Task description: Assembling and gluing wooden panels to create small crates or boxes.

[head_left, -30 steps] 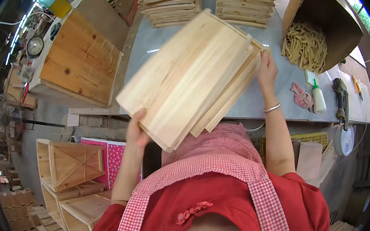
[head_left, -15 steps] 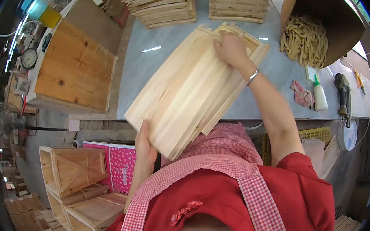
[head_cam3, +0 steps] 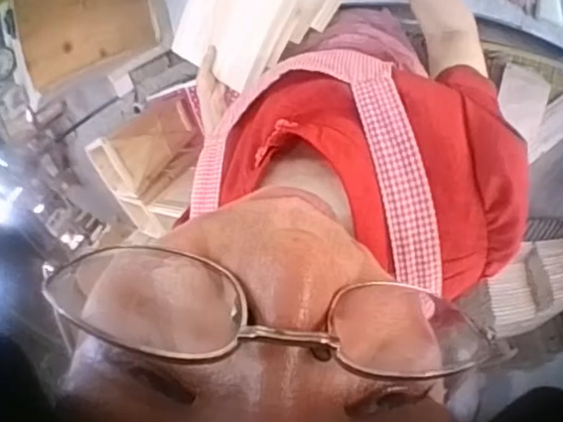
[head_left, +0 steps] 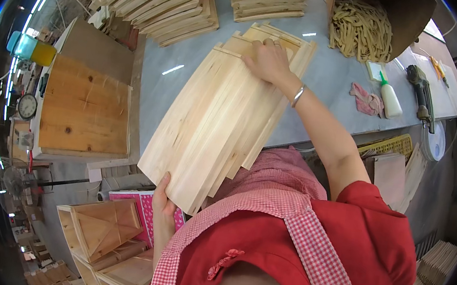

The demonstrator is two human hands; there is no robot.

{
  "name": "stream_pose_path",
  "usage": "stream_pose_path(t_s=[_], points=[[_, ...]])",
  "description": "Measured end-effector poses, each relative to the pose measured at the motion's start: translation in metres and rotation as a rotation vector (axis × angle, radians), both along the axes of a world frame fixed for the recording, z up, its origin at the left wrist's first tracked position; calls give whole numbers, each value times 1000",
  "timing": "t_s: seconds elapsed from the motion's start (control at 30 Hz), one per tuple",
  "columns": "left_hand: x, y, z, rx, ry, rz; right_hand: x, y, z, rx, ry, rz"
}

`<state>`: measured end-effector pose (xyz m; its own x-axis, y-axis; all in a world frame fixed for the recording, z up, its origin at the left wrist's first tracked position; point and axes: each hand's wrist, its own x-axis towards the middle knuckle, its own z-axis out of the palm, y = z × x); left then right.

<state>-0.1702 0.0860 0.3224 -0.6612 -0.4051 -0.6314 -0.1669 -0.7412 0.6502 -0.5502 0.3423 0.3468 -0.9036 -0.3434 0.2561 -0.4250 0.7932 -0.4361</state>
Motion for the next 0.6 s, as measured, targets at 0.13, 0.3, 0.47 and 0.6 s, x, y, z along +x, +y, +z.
stream_pose_path(t_s=[0.13, 0.3, 0.47, 0.6], points=[[-24, -4, 0, -16, 41, -55, -19, 2, -6, 10, -16, -26], [-30, -8, -9, -5, 24, -60, -27, 2, -15, 25, 20, -37], [-38, -11, -1, -55, -54, -41, -39, 6, -18, 40, -3, -4], [-46, -24, -3, -78, -51, -68, -42, 9, -13, 88, -173, 53]])
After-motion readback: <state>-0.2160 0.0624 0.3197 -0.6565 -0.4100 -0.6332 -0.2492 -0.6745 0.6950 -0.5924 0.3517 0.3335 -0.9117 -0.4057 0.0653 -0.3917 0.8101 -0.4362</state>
